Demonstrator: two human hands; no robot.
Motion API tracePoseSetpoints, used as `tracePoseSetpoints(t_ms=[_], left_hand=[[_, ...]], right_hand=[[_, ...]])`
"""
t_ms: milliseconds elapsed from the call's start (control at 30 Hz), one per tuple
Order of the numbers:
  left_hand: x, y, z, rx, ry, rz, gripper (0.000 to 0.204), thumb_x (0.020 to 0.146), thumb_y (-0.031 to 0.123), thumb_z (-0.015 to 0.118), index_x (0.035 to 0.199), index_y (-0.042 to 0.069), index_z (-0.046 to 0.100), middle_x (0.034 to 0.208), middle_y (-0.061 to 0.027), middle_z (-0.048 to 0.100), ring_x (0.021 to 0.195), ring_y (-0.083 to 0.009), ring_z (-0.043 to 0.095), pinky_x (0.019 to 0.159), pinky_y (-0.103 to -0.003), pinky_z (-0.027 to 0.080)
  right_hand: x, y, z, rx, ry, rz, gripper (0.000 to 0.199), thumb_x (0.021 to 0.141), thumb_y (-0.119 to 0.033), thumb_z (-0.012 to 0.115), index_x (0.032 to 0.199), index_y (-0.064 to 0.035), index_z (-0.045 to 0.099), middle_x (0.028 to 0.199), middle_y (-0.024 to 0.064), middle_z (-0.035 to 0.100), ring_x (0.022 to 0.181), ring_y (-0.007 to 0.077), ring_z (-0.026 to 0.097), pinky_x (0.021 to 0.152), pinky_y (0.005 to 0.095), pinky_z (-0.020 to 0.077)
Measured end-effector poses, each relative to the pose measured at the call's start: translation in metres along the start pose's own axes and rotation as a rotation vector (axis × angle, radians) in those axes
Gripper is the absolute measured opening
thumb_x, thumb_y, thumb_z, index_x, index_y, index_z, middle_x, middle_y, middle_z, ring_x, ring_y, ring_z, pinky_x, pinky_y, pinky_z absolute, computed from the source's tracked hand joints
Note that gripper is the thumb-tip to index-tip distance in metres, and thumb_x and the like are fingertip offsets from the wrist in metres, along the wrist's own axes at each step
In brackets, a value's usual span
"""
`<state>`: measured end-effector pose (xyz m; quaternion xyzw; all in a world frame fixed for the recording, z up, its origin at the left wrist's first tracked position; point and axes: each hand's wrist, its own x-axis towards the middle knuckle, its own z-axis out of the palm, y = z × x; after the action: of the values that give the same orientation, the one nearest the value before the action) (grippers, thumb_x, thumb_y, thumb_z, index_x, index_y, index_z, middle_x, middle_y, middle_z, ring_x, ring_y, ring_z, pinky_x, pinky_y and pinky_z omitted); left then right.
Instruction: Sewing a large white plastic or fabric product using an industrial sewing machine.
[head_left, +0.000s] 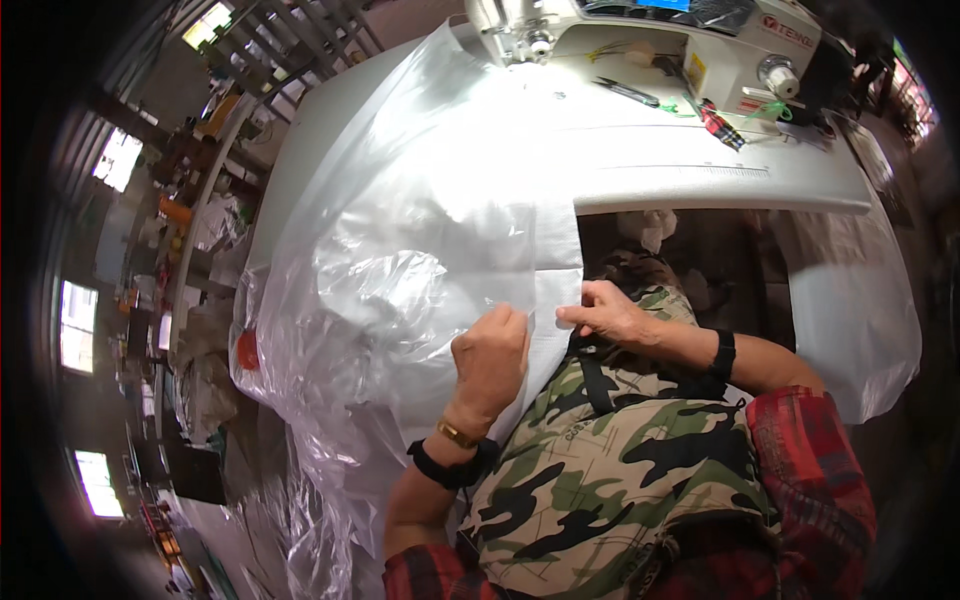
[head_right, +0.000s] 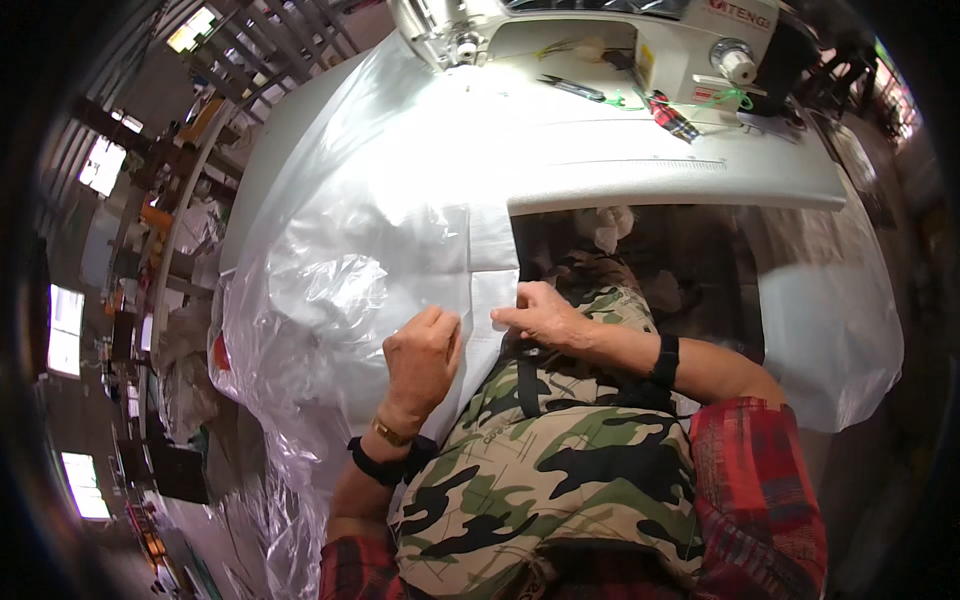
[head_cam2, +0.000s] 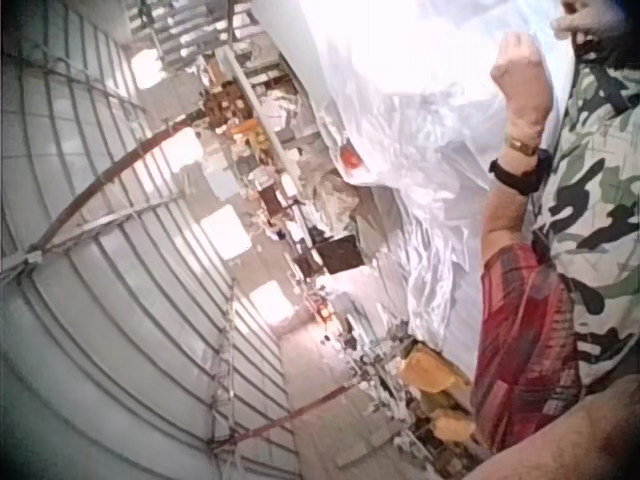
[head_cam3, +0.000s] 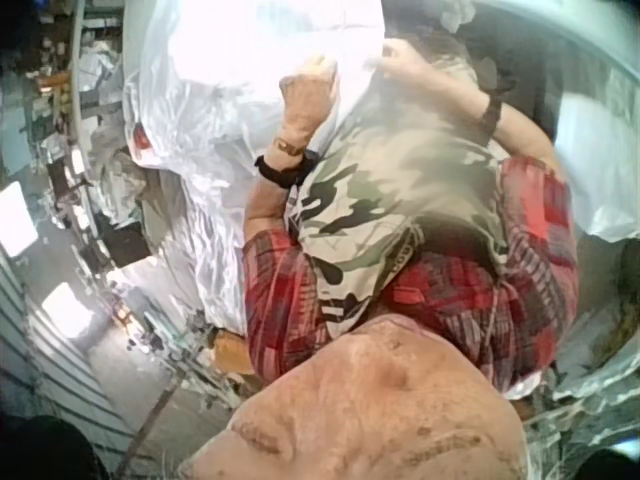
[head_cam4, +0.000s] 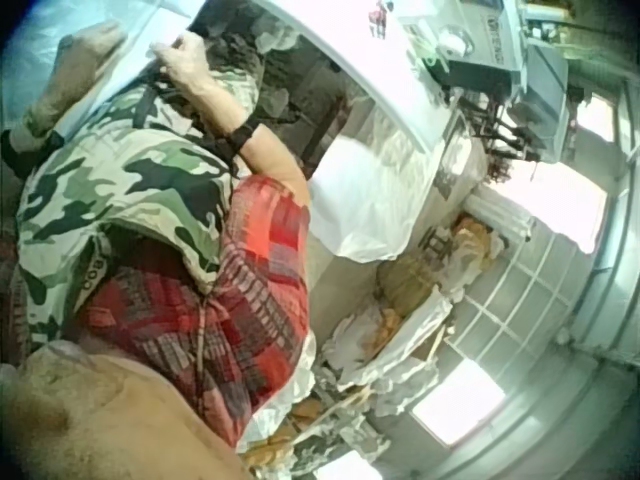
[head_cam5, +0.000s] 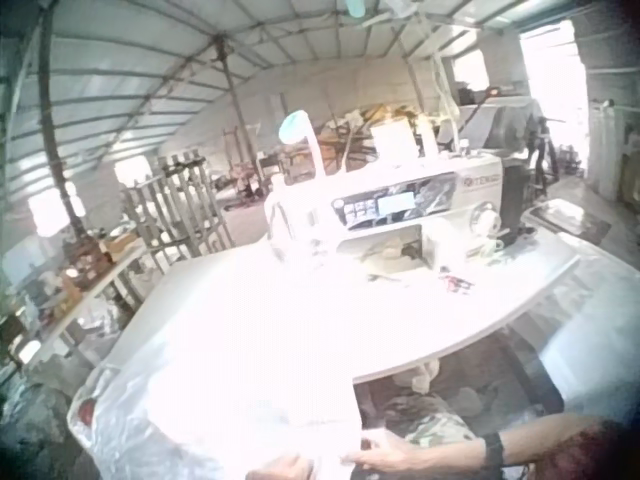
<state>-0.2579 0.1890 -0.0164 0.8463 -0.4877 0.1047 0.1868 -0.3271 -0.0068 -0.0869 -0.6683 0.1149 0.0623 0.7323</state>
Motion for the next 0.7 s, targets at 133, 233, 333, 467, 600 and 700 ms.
tracePoseSetpoints(t_ms=[133, 233, 333, 467, 600, 700], left_hand=[[0.0, 0.004, -0.021, -0.401, 0.037, -0.077, 0.011, 0.088, 0.007, 0.068, 0.095, -0.001, 0.066, 0.069, -0.009, 0.062, 0.056, -0.0155, 0.057, 0.054, -0.026, 0.044], [-0.002, 0.007, -0.037, -0.898, -0.056, -0.321, 0.007, 0.093, 0.002, 0.062, 0.095, -0.002, 0.067, 0.073, 0.0025, 0.061, 0.065, -0.0016, 0.051, 0.057, -0.017, 0.04], [0.001, 0.01, -0.036, -0.883, -0.072, -0.337, 0.007, 0.09, 0.002, 0.063, 0.093, -0.004, 0.066, 0.075, -0.0101, 0.065, 0.065, -0.0114, 0.059, 0.061, -0.026, 0.048], [0.001, 0.015, -0.032, -0.87, -0.019, -0.278, 0.007, 0.092, 0.0, 0.063, 0.095, -0.004, 0.066, 0.072, -0.0003, 0.061, 0.064, -0.0042, 0.053, 0.057, -0.021, 0.044], [0.0, 0.017, -0.036, -0.797, -0.037, -0.28, 0.006, 0.092, 0.0, 0.061, 0.093, -0.004, 0.065, 0.07, -0.003, 0.06, 0.062, -0.0055, 0.052, 0.056, -0.023, 0.043], [0.002, 0.019, -0.042, -0.728, -0.072, -0.282, 0.008, 0.093, 0.004, 0.061, 0.092, -0.004, 0.064, 0.071, -0.0087, 0.06, 0.061, -0.0129, 0.055, 0.058, -0.028, 0.045]], right_hand=[[-0.007, -0.02, 0.007, -0.362, -0.021, 0.065, 0.03, 0.091, -0.026, 0.062, 0.081, 0.0023, 0.065, 0.067, -0.0041, 0.052, 0.064, 0.0038, 0.047, 0.054, 0.0256, 0.0387], [-0.029, -0.043, 0.019, -0.277, -0.123, -0.197, 0.037, 0.091, -0.028, 0.059, 0.087, 0.0092, 0.062, 0.066, 0.012, 0.059, 0.063, 0.014, 0.054, 0.06, 0.0352, 0.0457], [-0.044, -0.061, 0.03, -0.27, -0.185, -0.241, 0.035, 0.093, -0.025, 0.057, 0.089, 0.0094, 0.062, 0.069, 0.014, 0.061, 0.064, 0.0153, 0.054, 0.061, 0.036, 0.0464], [-0.048, -0.073, 0.038, -0.335, -0.247, -0.181, 0.03, 0.093, -0.022, 0.057, 0.086, 0.0069, 0.062, 0.07, 0.0193, 0.062, 0.063, 0.0223, 0.058, 0.062, 0.0394, 0.047], [-0.05, -0.079, 0.043, -0.42, -0.252, -0.279, 0.031, 0.093, -0.023, 0.056, 0.083, 0.0064, 0.062, 0.069, 0.0224, 0.062, 0.064, 0.0311, 0.063, 0.064, 0.0421, 0.0483], [-0.05, -0.082, 0.047, -0.601, -0.404, -0.281, 0.033, 0.092, -0.024, 0.056, 0.076, 0.0033, 0.063, 0.067, 0.0244, 0.061, 0.068, 0.0414, 0.063, 0.066, 0.0477, 0.0496]])
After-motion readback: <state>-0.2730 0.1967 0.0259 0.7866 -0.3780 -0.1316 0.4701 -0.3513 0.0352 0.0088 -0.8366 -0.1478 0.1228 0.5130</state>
